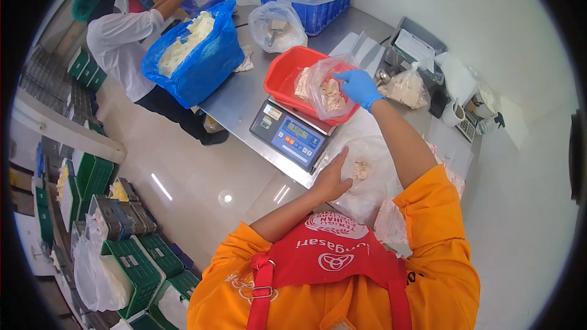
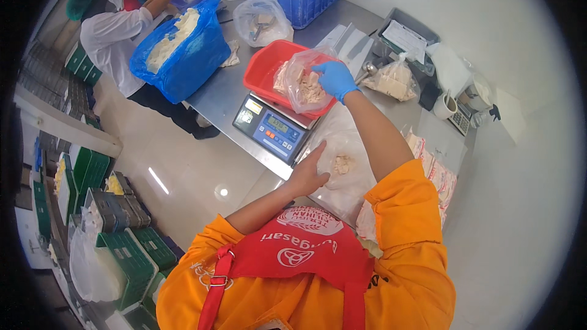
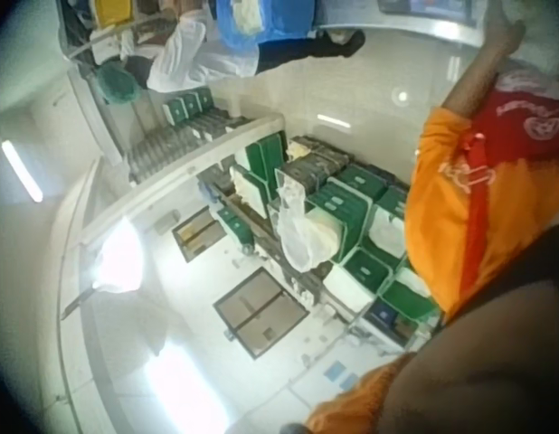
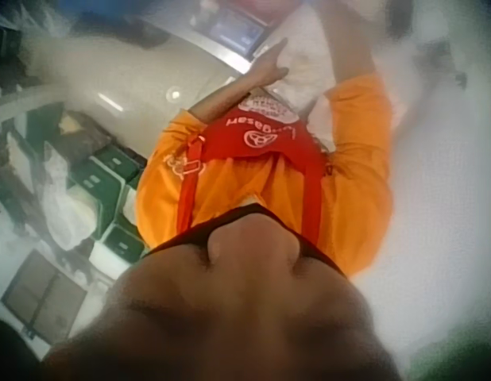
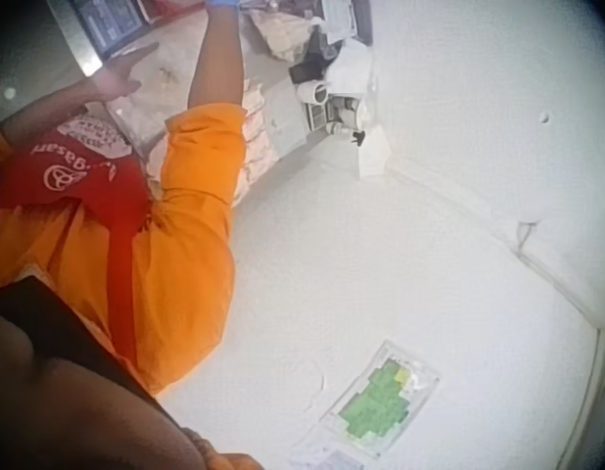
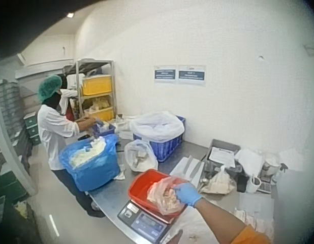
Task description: The person wraps small blocks of food in paper, places them into plastic bags, and weighs them on a digital scale. They handle the items one by one, arranging the wrapped blocks on a stainless steel table and transferring them into bags for weighing.
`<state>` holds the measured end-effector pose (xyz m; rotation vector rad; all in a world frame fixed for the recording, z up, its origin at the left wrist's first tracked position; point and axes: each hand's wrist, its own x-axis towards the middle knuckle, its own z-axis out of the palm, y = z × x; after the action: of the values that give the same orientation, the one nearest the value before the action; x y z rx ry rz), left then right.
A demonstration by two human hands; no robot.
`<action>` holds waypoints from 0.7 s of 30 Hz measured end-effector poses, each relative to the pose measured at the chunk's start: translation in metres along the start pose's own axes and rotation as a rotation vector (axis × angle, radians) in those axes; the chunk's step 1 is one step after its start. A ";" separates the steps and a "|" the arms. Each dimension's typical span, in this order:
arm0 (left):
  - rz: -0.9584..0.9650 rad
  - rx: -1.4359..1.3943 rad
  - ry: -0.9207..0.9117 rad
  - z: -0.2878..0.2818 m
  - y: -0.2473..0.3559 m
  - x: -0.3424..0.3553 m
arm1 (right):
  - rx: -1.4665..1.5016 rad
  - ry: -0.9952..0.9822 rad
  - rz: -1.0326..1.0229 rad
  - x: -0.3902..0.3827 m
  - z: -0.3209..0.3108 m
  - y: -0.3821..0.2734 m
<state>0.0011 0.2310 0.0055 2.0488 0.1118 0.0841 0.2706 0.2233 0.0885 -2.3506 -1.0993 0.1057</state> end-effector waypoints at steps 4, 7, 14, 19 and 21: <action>0.006 -0.002 -0.015 0.000 0.000 0.002 | 0.476 -0.013 0.165 0.001 -0.018 0.002; 0.006 -0.007 -0.018 0.001 0.002 0.005 | 0.793 -0.059 0.243 0.002 -0.031 0.004; 0.151 0.084 0.087 0.009 -0.015 0.010 | 0.859 -0.069 0.264 -0.007 -0.049 -0.013; 0.004 -0.043 -0.032 0.001 0.006 0.013 | 0.881 -0.118 0.281 -0.011 -0.057 -0.006; 0.060 -0.009 0.009 0.003 0.001 0.015 | 0.902 -0.164 0.261 -0.017 -0.062 -0.008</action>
<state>0.0160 0.2293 0.0048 2.0430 0.0559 0.1311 0.2720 0.1883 0.1423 -1.6503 -0.6007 0.7346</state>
